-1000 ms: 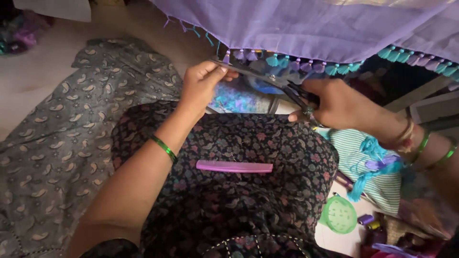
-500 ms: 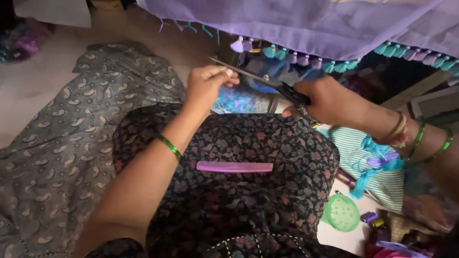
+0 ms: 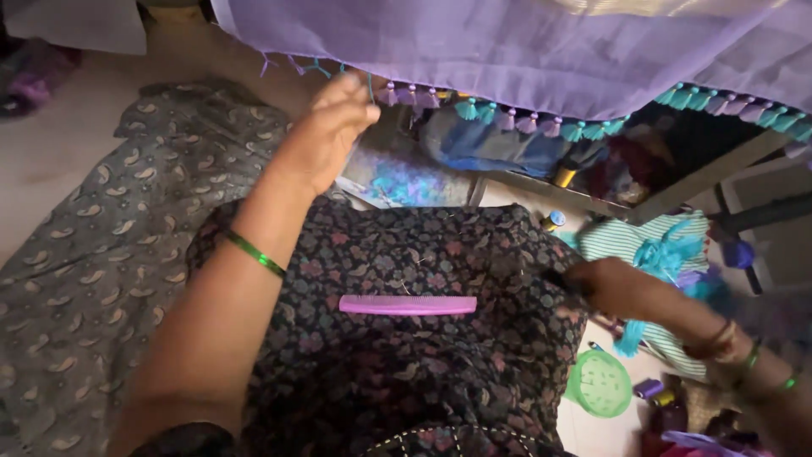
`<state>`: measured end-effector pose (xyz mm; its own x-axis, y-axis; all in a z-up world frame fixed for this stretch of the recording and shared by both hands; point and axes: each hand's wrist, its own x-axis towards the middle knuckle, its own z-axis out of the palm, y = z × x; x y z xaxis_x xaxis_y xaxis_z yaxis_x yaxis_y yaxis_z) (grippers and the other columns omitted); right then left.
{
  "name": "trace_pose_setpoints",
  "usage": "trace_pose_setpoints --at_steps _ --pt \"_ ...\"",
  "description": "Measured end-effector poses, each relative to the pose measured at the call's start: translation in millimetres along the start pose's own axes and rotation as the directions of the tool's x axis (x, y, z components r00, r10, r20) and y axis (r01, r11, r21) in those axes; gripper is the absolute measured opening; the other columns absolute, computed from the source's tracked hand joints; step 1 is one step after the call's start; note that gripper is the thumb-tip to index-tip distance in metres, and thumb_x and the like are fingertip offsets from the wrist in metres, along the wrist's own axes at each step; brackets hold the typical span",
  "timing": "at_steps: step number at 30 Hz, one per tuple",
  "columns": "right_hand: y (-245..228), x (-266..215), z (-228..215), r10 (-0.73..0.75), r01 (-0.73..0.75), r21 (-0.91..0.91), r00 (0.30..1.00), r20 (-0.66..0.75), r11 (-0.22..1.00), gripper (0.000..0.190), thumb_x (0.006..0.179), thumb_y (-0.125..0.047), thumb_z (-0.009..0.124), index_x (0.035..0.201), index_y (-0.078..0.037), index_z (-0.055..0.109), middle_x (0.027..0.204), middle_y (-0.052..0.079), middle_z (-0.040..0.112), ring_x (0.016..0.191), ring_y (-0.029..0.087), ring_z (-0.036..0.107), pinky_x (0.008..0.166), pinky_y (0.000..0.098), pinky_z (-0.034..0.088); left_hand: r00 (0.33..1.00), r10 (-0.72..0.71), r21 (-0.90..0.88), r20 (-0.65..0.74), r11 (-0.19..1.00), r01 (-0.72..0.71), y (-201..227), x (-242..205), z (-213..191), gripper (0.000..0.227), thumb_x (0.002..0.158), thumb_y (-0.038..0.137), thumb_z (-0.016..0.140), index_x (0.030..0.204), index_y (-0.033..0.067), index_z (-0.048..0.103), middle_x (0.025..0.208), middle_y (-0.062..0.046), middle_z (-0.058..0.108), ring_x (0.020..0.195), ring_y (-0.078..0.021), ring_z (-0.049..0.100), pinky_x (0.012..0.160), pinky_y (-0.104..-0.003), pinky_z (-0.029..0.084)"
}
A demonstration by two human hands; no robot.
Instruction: Adding decorative tassels and fringe to the edge of a purple and gold fabric using thread, scissors, and a comb.
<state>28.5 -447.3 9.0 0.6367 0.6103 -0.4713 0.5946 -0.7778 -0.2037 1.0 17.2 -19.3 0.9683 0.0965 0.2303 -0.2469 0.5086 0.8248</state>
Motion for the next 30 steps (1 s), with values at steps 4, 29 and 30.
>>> trace_pose_setpoints --at_steps 4,29,30 --pt "15.8 -0.9 39.0 0.203 -0.247 0.088 0.917 0.345 0.965 0.033 0.087 -0.027 0.07 0.117 -0.013 0.068 0.085 0.011 0.076 0.077 0.025 0.075 0.068 0.0396 0.062 0.991 -0.126 0.059 -0.049 0.99 0.129 35.1 -2.9 32.9 0.029 0.102 0.026 0.066 0.113 -0.0004 0.069 0.115 -0.011 0.072 0.115 -0.0251 0.067 0.104 -0.039 0.053" --pt "131.7 19.4 -245.3 0.223 0.359 0.304 0.25 -0.942 0.882 0.016 0.116 -0.009 0.053 0.111 -0.004 0.067 0.107 0.003 0.07 0.097 0.014 0.067 0.09 0.0307 0.054 0.967 -0.076 0.848 -0.242 0.468 0.249 186.0 -22.0 100.6 0.027 0.096 0.026 0.065 0.104 0.0035 0.078 0.093 -0.014 0.083 0.086 -0.0202 0.079 0.088 -0.032 0.058" --pt "186.5 60.7 -261.7 0.225 0.361 0.305 0.247 -0.942 0.881 0.016 0.116 -0.009 0.053 0.111 -0.004 0.067 0.107 0.003 0.07 0.097 0.014 0.067 0.09 0.0307 0.054 0.968 -0.075 0.85 -0.241 0.465 0.248 194.6 -14.8 93.2 0.027 0.096 0.026 0.065 0.104 0.0035 0.078 0.093 -0.014 0.083 0.086 -0.0202 0.079 0.088 -0.032 0.058"
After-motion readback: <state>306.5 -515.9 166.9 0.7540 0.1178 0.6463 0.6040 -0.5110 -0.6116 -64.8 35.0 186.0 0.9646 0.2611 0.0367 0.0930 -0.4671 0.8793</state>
